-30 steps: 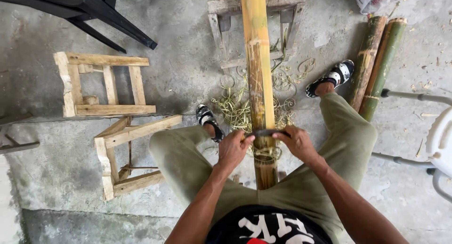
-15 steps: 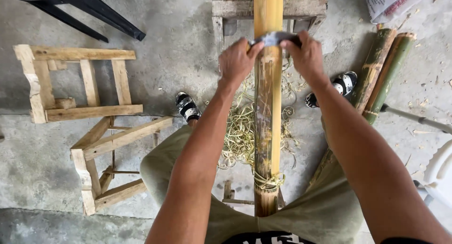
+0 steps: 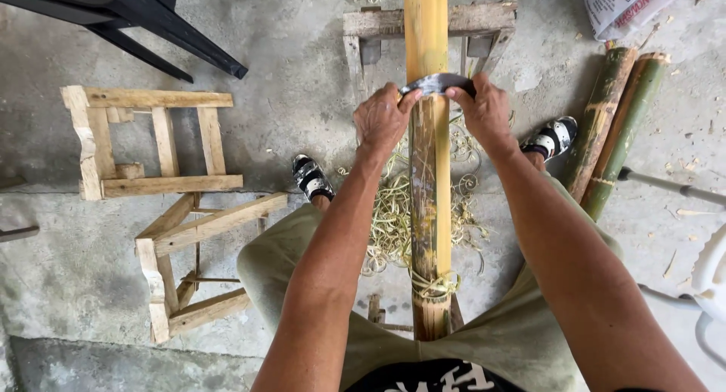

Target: Stripping the outer layer and nodes from a bamboo stalk using a curved knife.

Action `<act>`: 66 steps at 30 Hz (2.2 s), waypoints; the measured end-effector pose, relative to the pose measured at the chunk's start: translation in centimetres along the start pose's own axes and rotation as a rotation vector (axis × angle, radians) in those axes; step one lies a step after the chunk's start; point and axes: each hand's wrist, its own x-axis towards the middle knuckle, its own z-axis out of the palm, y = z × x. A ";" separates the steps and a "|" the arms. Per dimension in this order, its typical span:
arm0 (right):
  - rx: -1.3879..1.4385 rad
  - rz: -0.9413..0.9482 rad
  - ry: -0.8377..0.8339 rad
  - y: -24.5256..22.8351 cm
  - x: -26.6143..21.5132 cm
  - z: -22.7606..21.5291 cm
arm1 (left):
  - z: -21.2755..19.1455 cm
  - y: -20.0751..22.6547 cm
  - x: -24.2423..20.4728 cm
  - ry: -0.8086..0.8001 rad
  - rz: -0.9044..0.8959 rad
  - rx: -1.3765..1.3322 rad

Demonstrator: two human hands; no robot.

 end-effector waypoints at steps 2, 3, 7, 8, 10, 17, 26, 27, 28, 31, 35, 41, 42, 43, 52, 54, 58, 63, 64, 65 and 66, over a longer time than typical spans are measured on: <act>0.000 -0.051 0.018 0.2 -0.9 -0.2 | -0.5 0.1 -1.0 -0.059 -0.032 0.001; 0.000 -0.098 0.031 0.5 -1.7 -0.2 | -0.6 0.1 -1.8 -0.123 -0.068 0.001; -0.034 -0.045 -0.012 0.1 -8.1 -0.1 | 1.2 -1.4 -8.0 -0.004 0.043 -0.002; 0.012 0.033 -0.025 0.3 -9.6 0.3 | 1.7 -1.9 -9.2 -0.024 0.052 0.007; 0.058 0.114 -0.039 0.8 -13.0 0.9 | 1.7 -2.1 -12.3 -0.048 0.061 0.018; -0.030 0.047 -0.001 0.9 -29.2 1.5 | -1.3 -1.4 -27.0 -0.120 0.116 -0.051; 0.023 0.036 -0.439 -2.2 -32.5 -2.6 | -5.3 -2.3 -30.7 -0.316 0.085 -0.209; -0.040 0.051 -0.459 -1.7 -31.3 -2.4 | -4.6 -2.6 -29.6 -0.346 0.032 -0.162; -0.045 0.045 -0.461 -2.2 -27.4 -2.7 | -2.8 -2.9 -26.9 -0.339 0.029 -0.165; 0.022 0.045 -0.333 -1.7 -16.8 -2.4 | 1.8 -3.7 -18.2 -0.194 0.041 -0.183; -0.131 -0.200 -0.075 1.5 -4.0 -0.6 | 3.8 -3.5 -4.7 -0.004 0.114 -0.133; -0.082 -0.264 0.061 1.0 2.9 -0.4 | 4.5 -2.6 3.1 0.011 0.049 -0.064; -0.111 -0.299 0.105 1.0 2.6 -0.3 | 4.6 -2.6 2.9 -0.002 0.024 -0.039; -0.109 -0.299 0.105 1.0 1.8 -0.3 | 4.2 -2.5 2.0 -0.002 0.024 -0.037; -0.075 -0.087 0.009 0.9 -8.9 0.3 | 3.3 -2.5 -8.7 -0.033 0.041 0.003; -0.058 -0.052 0.008 1.2 -13.1 0.6 | 3.5 -2.9 -12.1 -0.025 0.080 0.038; -0.095 -0.105 0.080 -0.1 -21.4 0.3 | 1.2 -2.1 -19.7 0.028 0.154 -0.046; -0.082 0.141 -0.140 -0.9 -35.6 0.4 | -2.0 -2.7 -32.4 -0.229 0.140 -0.143; -0.084 0.141 -0.145 -1.5 -36.5 -0.6 | -3.1 -2.7 -32.8 -0.231 0.135 -0.145; -0.058 0.148 -0.280 -2.1 -37.3 -1.4 | -4.3 -2.7 -33.3 -0.277 0.126 -0.180; -0.033 0.148 -0.416 -2.6 -37.8 -2.3 | -5.3 -2.7 -33.5 -0.317 0.114 -0.216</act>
